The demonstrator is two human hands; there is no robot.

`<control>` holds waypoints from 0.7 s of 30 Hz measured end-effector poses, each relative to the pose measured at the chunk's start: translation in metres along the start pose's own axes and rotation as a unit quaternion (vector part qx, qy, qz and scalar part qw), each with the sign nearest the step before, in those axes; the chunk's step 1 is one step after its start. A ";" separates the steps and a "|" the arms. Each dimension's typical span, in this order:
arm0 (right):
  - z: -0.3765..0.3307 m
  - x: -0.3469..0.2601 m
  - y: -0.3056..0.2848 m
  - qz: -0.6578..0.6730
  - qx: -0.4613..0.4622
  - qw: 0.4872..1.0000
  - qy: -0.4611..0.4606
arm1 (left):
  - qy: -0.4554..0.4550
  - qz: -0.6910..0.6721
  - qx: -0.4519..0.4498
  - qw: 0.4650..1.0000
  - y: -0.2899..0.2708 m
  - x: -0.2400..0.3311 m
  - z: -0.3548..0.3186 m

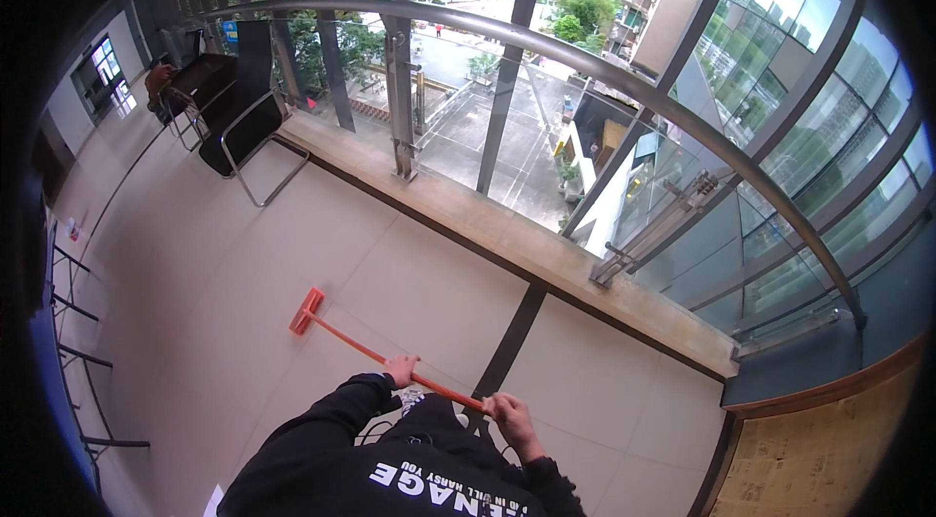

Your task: The person sweeps a tiled floor with an orange broom in a large indoor room. They move the broom back and forth across the floor, passing a blue table tennis table, chairs, and a desk. The person continues sweeping along the perimeter and center of the room.

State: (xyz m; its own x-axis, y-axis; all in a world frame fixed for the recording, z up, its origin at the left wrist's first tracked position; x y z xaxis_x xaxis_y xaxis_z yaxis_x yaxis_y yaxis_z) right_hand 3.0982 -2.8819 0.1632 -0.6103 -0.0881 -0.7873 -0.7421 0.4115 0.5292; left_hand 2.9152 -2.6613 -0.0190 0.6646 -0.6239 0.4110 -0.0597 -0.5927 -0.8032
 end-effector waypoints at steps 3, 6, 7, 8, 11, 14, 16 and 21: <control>0.013 -0.013 0.018 -0.029 -0.022 0.999 0.012 | -0.028 -0.021 0.150 0.988 0.001 -0.013 -0.006; 0.005 -0.032 0.019 -0.024 -0.011 0.999 -0.032 | -0.017 -0.052 0.170 0.984 0.006 0.000 -0.002; -0.003 -0.040 0.014 -0.026 0.023 0.999 -0.034 | -0.001 -0.056 0.144 0.988 0.006 0.010 0.000; -0.012 -0.049 0.009 -0.010 0.039 0.998 -0.048 | 0.019 -0.054 0.129 0.990 0.005 0.024 0.001; -0.047 -0.092 -0.013 -0.012 0.097 0.989 -0.115 | 0.105 -0.087 0.069 0.988 -0.001 0.082 0.008; -0.090 -0.136 -0.028 -0.025 0.179 0.954 -0.240 | 0.213 -0.151 -0.029 0.965 -0.004 0.152 0.017; -0.124 -0.168 -0.030 -0.027 0.256 0.923 -0.286 | 0.302 -0.202 -0.079 0.928 -0.001 0.194 0.016; -0.187 -0.209 -0.019 -0.049 0.336 0.853 -0.397 | 0.472 -0.250 -0.177 0.827 0.013 0.244 0.004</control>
State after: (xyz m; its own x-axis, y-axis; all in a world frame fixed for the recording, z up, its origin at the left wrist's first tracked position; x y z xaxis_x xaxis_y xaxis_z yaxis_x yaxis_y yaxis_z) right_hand 3.1880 -3.0414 0.3765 0.0238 0.3812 -0.9242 -0.2893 0.8875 0.3586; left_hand 3.0794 -2.8187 0.0691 -0.1955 -0.2773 0.9407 -0.2783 -0.9041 -0.3244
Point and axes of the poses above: each hand's wrist, its own z-axis towards the middle knuckle, its own y-axis out of the palm, x = y × z, the point moved 2 cm from there along z, towards the middle knuckle, and after that the axes turned 5 degrees about y, right-handed, at the moved point
